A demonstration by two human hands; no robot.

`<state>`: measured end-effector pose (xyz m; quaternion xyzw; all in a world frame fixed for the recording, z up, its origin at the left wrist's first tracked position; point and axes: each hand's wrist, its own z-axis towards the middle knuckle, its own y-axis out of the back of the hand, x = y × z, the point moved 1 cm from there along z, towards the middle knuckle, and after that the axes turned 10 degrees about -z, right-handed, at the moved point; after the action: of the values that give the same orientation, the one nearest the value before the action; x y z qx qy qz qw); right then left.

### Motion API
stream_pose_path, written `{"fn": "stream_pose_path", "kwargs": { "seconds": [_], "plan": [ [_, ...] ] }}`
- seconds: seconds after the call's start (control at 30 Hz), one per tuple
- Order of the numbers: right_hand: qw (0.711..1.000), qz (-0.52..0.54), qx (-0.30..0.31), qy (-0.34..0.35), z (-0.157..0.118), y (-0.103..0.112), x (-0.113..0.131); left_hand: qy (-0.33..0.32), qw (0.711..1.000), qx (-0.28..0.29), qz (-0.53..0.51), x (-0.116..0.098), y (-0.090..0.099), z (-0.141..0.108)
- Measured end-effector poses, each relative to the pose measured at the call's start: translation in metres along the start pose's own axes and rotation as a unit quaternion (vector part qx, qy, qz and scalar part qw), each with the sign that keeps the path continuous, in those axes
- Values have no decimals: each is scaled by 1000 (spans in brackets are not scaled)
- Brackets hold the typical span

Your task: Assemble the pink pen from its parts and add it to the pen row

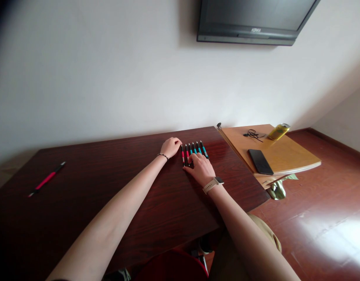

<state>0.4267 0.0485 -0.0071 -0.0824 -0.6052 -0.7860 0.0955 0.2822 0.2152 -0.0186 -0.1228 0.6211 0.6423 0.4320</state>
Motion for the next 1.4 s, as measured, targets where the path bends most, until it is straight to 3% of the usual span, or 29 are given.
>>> {"fn": "stream_pose_path", "kwargs": {
  "seconds": [0.33, 0.57, 0.73, 1.1, 1.23, 1.4],
  "plan": [
    [1000, 6, -2, 20, -2, -1, -3, -2, 1000, -4, -3, 1, 1, -2],
    [998, 23, -24, 59, -9, 4, 6, 6, 1000, -5, 7, 4, 23, -31],
    [994, 57, -27, 90, -21, 9, 25, -1, 1000, -19, 12, 6, 54, -83],
    [973, 165, 18, 163, -68, 4, 84, -51, 996, -62, -46, -6, 130, -234],
    [956, 206, 83, 194, -81, -2, 104, -40, 996, -59, -45, -5, 139, -276],
    [959, 171, 87, 207, -85, -7, 111, -42, 996, -57, -46, 6, 134, -302]
  ]
}}
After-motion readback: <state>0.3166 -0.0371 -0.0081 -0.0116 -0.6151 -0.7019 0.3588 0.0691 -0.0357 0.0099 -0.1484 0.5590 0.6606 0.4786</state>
